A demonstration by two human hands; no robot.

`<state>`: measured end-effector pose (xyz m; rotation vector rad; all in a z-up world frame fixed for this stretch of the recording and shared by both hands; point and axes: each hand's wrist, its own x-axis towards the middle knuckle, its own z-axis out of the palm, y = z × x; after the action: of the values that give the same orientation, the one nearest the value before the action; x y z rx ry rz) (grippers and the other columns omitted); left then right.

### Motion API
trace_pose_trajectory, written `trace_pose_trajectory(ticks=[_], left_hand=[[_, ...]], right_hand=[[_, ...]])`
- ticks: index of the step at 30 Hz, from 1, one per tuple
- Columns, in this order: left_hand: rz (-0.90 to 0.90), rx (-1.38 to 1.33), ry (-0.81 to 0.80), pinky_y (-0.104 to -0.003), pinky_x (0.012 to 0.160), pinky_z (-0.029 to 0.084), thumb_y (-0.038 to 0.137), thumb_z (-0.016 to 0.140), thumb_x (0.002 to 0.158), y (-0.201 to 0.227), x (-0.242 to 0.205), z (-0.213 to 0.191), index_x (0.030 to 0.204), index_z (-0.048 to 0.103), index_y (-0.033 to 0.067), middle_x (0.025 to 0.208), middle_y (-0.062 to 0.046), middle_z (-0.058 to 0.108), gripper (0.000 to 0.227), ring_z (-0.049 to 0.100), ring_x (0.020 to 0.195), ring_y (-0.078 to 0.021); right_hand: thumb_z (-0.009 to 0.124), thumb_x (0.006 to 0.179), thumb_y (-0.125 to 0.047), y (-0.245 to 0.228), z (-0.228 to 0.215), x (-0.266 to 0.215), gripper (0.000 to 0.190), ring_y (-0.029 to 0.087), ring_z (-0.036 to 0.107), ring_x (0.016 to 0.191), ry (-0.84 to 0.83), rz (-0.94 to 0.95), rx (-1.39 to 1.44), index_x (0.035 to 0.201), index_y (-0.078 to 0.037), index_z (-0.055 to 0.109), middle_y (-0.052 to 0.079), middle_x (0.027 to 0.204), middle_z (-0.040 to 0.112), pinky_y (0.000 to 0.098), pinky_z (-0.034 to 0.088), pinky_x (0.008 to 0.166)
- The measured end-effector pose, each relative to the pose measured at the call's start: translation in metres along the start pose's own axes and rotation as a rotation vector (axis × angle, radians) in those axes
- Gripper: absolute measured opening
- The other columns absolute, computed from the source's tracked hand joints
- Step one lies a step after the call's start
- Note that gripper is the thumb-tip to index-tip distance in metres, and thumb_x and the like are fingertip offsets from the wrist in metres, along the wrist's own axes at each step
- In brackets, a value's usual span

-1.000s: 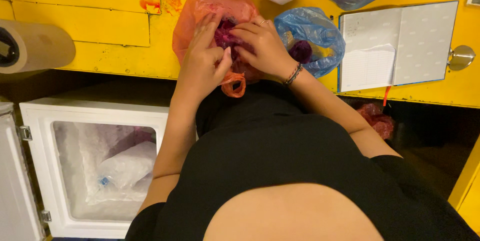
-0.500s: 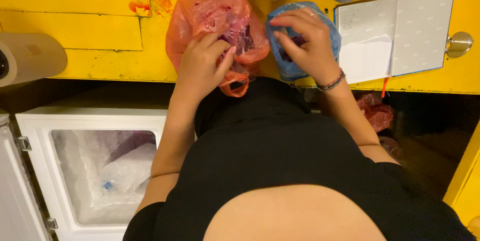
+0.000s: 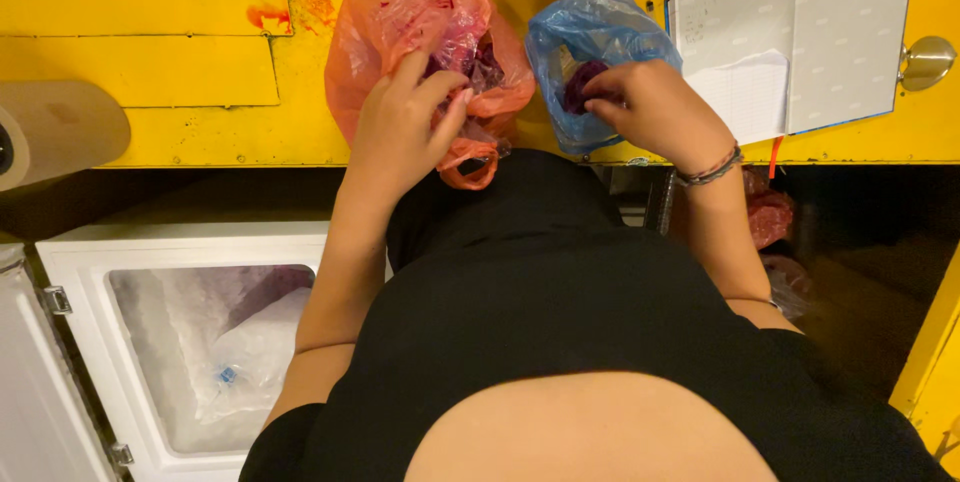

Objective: The person transfers vacuum-sealed packages of red meat from a large orange plastic bag into a smaller blue plastic bag. They handle the packages one by one, placing them into the blue bag. After transferring the items, the person writes on a notebook with a pen and then ties the orange bag shut.

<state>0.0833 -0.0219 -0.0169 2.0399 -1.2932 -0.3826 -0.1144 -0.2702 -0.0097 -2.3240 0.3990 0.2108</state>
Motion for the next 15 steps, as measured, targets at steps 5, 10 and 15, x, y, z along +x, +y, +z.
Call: trace_pose_trajectory(ticks=[5, 10, 15], left_hand=[[0.059, -0.006, 0.069, -0.047, 0.087, 0.054, 0.019, 0.074, 0.100, 0.000, 0.001, -0.003, 0.115, 0.071, 0.0059, 0.145, -0.025, 0.054, 0.020, 0.067, 0.100, -0.0422], [0.070, -0.003, 0.040, -0.047, 0.087, 0.054, 0.019, 0.074, 0.099, -0.003, 0.002, -0.001, 0.118, 0.071, 0.0060, 0.146, -0.025, 0.053, 0.022, 0.067, 0.099, -0.0422], [0.057, -0.013, 0.024, -0.047, 0.086, 0.054, 0.019, 0.074, 0.099, -0.001, 0.003, -0.002, 0.118, 0.071, 0.0060, 0.148, -0.025, 0.052, 0.023, 0.067, 0.096, -0.0409]], right_hand=[[0.068, 0.087, -0.010, 0.036, 0.033, 0.008, 0.024, 0.046, 0.067, 0.092, -0.041, 0.075, -0.185, 0.110, -0.004, 0.074, 0.024, 0.102, 0.071, 0.0519, 0.053, 0.081], [0.066, 0.086, -0.009, 0.068, 0.057, 0.013, 0.038, 0.046, 0.067, 0.098, -0.017, 0.105, -0.259, 0.123, -0.006, 0.069, 0.025, 0.107, 0.071, 0.0521, 0.053, 0.087], [0.074, 0.080, -0.016, 0.077, 0.065, 0.020, 0.054, 0.045, 0.066, 0.101, -0.061, 0.225, -0.292, 0.133, -0.009, 0.065, 0.026, 0.112, 0.069, 0.0521, 0.052, 0.087]])
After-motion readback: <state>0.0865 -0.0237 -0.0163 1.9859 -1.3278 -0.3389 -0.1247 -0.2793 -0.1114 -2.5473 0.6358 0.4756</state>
